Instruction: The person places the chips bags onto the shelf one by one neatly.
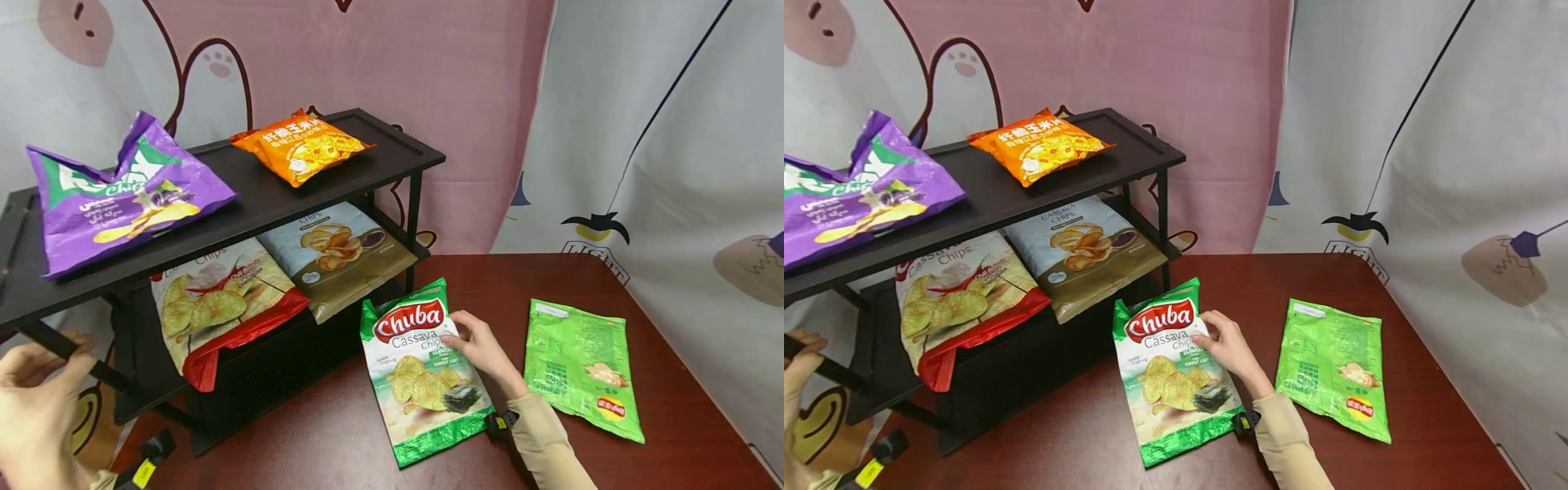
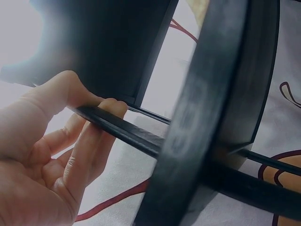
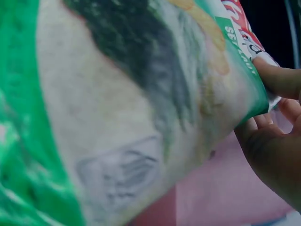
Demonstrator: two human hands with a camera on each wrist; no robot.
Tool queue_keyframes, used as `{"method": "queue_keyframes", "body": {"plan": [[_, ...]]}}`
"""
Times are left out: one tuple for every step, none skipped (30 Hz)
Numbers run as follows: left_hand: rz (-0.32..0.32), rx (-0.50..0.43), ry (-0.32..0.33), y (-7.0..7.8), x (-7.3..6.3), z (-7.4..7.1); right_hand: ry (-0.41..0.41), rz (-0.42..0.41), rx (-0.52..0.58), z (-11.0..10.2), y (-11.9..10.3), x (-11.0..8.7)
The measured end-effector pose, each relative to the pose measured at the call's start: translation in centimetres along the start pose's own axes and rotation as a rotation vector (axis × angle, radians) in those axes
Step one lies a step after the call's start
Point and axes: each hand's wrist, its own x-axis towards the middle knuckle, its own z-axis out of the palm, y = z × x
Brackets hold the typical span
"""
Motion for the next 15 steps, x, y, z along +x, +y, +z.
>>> {"method": "queue_keyframes", "body": {"plan": [[0.006, 0.000, 0.001, -0.1, 0.0, 0.0, -0.014, -0.007, 0.005, 0.7, -0.1, 0.4], [0.013, -0.010, 0.001, -0.1, 0.1, 0.0, -0.030, -0.007, 0.009, 1.4, -0.1, 0.7], [0.025, -0.016, 0.002, -0.2, 0.1, -0.1, -0.048, -0.007, 0.012, 2.1, -0.1, 1.0], [0.038, -0.014, 0.005, -0.2, 0.2, -0.1, -0.067, -0.009, 0.015, 2.8, -0.2, 1.3], [0.054, -0.010, 0.009, -0.2, 0.2, -0.1, -0.091, -0.011, 0.021, 3.5, -0.3, 1.6], [0.062, -0.017, 0.007, -0.2, 0.2, -0.1, -0.112, -0.010, 0.029, 4.1, -0.5, 1.8], [0.068, -0.017, 0.008, -0.2, 0.2, -0.1, -0.130, -0.011, 0.033, 4.7, -0.6, 2.1], [0.070, -0.024, 0.006, -0.2, 0.2, -0.1, -0.142, -0.016, 0.030, 5.4, -0.7, 2.4], [0.075, -0.023, 0.007, -0.2, 0.2, -0.1, -0.156, -0.018, 0.033, 5.9, -1.0, 2.7], [0.070, -0.026, 0.007, -0.2, 0.2, -0.1, -0.164, -0.018, 0.032, 6.4, -1.2, 3.0], [0.069, -0.026, 0.008, -0.2, 0.2, -0.1, -0.168, -0.014, 0.030, 6.9, -1.4, 3.3], [0.062, -0.031, 0.007, -0.1, 0.2, -0.1, -0.169, -0.007, 0.024, 7.4, -1.6, 3.6], [0.051, -0.036, 0.006, -0.1, 0.1, -0.1, -0.170, 0.001, 0.024, 7.8, -1.8, 3.9], [0.041, -0.042, 0.005, 0.0, 0.1, -0.1, -0.173, 0.016, 0.029, 8.2, -1.9, 4.2], [0.033, -0.037, 0.005, 0.0, 0.0, -0.1, -0.174, 0.036, 0.035, 8.5, -2.0, 4.5]]}}
